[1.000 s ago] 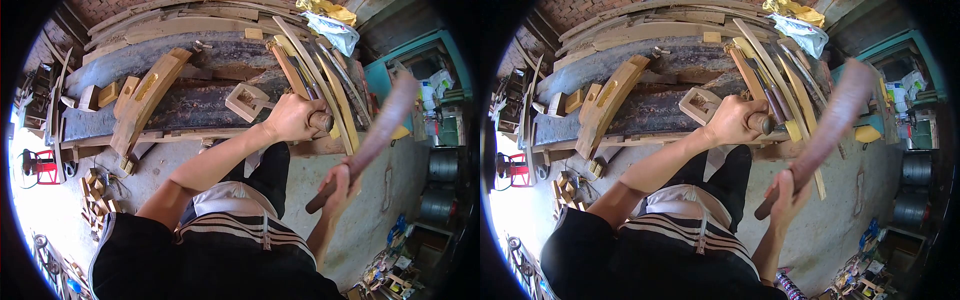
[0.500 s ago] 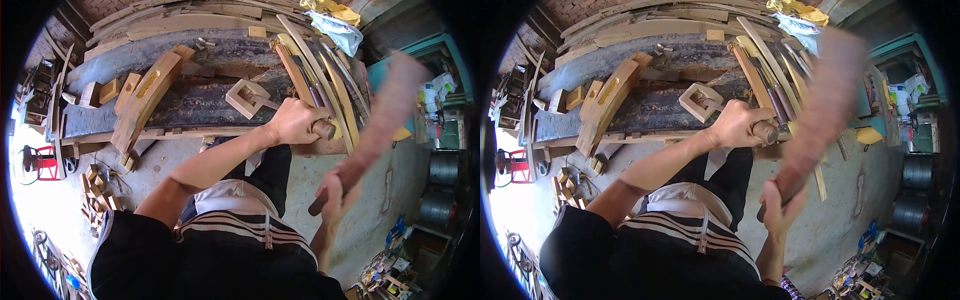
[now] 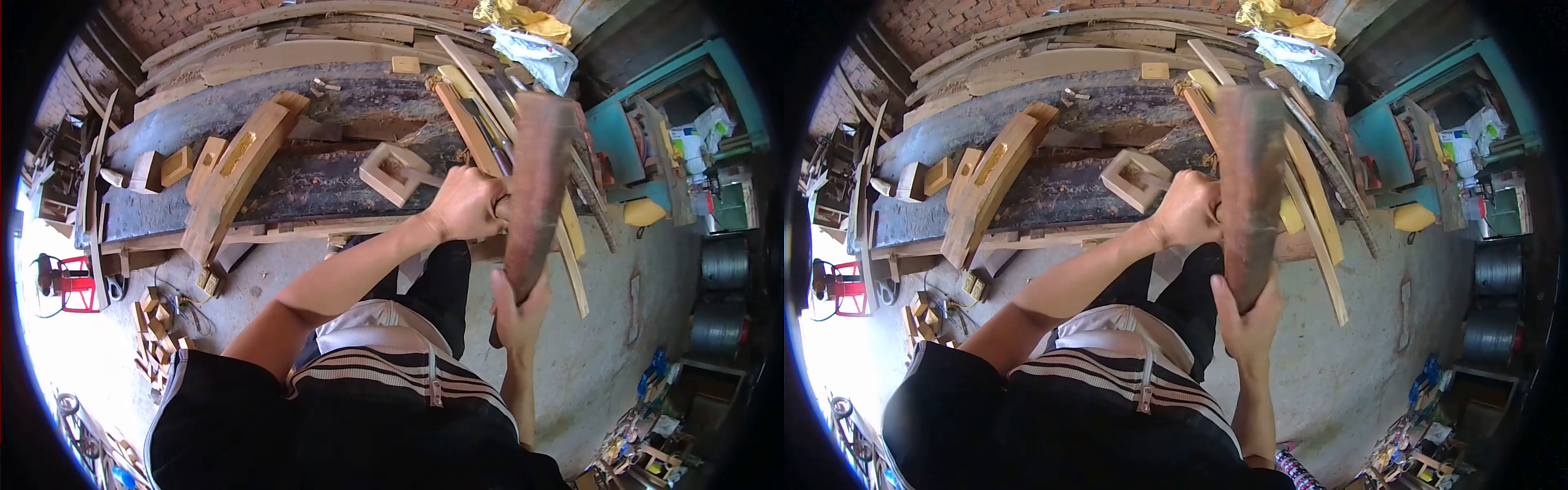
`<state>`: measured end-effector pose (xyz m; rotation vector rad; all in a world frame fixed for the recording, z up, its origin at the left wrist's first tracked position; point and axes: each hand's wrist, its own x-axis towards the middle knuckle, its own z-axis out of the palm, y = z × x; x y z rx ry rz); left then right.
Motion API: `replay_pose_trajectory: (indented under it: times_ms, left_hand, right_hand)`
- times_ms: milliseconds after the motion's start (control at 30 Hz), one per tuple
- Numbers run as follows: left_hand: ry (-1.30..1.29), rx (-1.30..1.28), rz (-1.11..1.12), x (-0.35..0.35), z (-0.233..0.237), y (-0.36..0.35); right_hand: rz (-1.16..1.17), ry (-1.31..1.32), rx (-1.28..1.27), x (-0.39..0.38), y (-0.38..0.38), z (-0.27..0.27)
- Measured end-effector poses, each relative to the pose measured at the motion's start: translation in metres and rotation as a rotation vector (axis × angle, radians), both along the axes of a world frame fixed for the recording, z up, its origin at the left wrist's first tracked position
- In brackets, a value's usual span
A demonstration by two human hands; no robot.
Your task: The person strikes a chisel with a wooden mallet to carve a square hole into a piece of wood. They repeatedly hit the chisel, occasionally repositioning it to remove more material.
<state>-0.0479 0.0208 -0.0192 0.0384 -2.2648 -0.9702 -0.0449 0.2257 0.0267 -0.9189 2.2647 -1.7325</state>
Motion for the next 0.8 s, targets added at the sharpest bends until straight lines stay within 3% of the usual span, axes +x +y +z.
replay_pose_trajectory:
  times_ms: [33, 67, 167, 233, 300, 400, 567, 700, 800]
  left_hand:
    - [0.003, -0.002, -0.005, 0.002, 0.0, 0.001]
    - [0.01, 0.003, -0.002, 0.002, 0.001, -0.001]
    - [0.116, 0.081, -0.01, 0.004, 0.005, -0.015]
    - [0.207, 0.217, -0.028, 0.0, 0.012, -0.036]
    - [0.247, 0.508, 0.077, -0.002, 0.031, -0.05]
    - [0.112, 0.598, 0.154, 0.015, 0.059, -0.075]
    - [0.239, 0.488, 0.071, 0.013, 0.056, -0.051]
    - [0.227, 0.267, -0.002, 0.008, 0.032, -0.028]
    - [0.228, 0.245, -0.002, 0.008, 0.027, -0.015]
  right_hand:
    - [-0.018, 0.023, 0.175, 0.001, -0.002, -0.001]
    - [-0.001, 0.062, 0.183, -0.001, 0.001, -0.004]
    - [0.045, -0.157, -0.038, 0.012, 0.0, 0.006]
    - [-0.014, -0.149, -0.034, 0.011, 0.001, 0.007]
    - [-0.066, -0.128, -0.039, 0.009, 0.003, 0.011]
    - [-0.064, -0.208, -0.049, 0.012, 0.005, 0.013]
    - [-0.092, -0.215, -0.066, 0.013, 0.002, 0.009]
    - [-0.084, -0.204, -0.054, 0.012, 0.005, 0.004]
    - [-0.104, -0.186, -0.029, 0.011, 0.01, -0.002]
